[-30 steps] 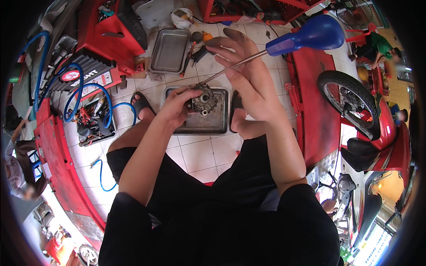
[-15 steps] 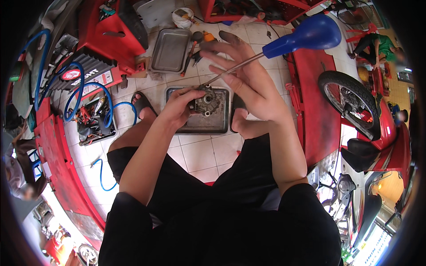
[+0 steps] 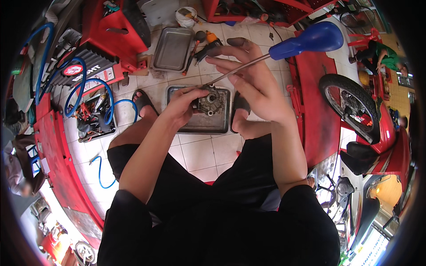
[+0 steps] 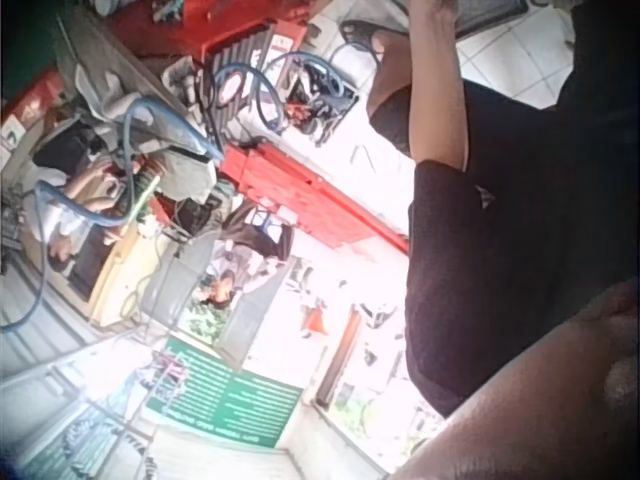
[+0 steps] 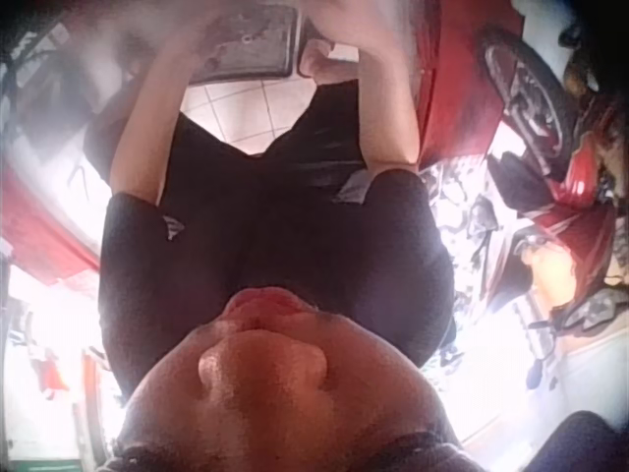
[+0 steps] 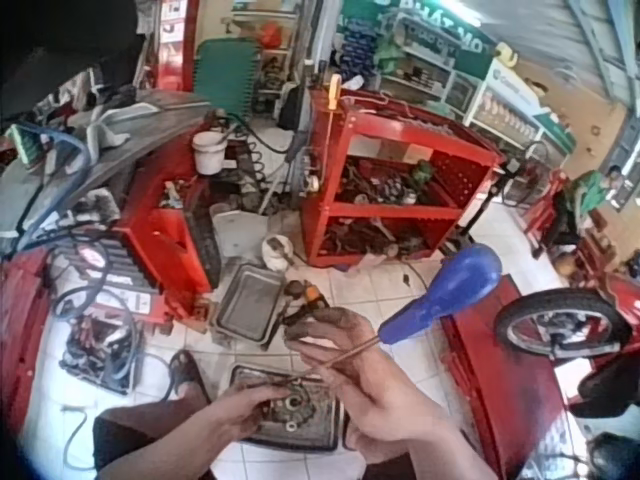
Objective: The person disassembles a mechanical component, possibly a starter motor or housing, using a screwdriver to remove screws while holding the part over a metal tray.
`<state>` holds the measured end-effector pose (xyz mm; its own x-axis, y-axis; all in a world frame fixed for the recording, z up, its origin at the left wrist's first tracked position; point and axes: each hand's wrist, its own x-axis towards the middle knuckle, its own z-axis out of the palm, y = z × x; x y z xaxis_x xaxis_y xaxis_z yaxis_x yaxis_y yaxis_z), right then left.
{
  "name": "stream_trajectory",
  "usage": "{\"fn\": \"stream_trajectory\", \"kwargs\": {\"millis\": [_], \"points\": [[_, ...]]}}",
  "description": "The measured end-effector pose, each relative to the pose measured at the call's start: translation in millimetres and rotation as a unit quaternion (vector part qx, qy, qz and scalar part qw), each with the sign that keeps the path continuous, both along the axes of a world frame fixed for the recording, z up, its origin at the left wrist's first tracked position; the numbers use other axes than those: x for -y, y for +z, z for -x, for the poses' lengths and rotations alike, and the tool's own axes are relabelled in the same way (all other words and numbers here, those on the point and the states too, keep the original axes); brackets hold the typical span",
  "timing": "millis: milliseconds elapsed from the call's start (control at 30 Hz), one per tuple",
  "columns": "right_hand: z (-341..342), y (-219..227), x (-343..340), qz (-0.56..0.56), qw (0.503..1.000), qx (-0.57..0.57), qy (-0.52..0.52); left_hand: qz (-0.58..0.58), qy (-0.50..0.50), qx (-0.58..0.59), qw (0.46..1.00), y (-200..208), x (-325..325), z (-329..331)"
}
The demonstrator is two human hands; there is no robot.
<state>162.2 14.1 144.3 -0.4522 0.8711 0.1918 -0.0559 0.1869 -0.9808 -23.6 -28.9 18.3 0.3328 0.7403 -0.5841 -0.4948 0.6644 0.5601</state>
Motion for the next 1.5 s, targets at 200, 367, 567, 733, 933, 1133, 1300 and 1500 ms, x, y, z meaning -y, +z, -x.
{"fn": "stream_trajectory", "kwargs": {"millis": [200, 367, 567, 733, 933, 1133, 1300, 1500], "points": [[-5, 11, -4, -0.003, 0.975, 0.218, -0.052, -0.003, -0.004, -0.004, 1.0, -3, 1, 1], [4, 12, -1, -0.053, 0.962, 0.261, -0.054, 0.001, -0.012, -0.018, 1.0, -4, 1, 0], [-2, 5, 2, -0.046, 0.992, 0.118, 0.011, -0.014, 0.013, -0.007, 1.0, -2, -1, 2], [4, -10, 7, -0.047, 0.992, 0.118, -0.019, -0.013, 0.016, -0.047, 0.999, 2, 0, 5], [15, -18, 13, -0.025, 0.994, 0.035, -0.097, -0.03, 0.038, -0.065, 0.997, 9, 0, 8], [17, -24, 15, -0.023, 0.991, 0.027, -0.127, -0.066, 0.072, -0.086, 0.991, 14, 1, 6], [20, -15, 8, -0.05, 0.996, 0.033, -0.063, -0.083, 0.104, -0.071, 0.989, 10, -1, 5], [27, 23, -9, -0.076, 0.98, -0.159, -0.09, 0.01, 0.069, 0.002, 0.998, 0, 6, -2]]}}
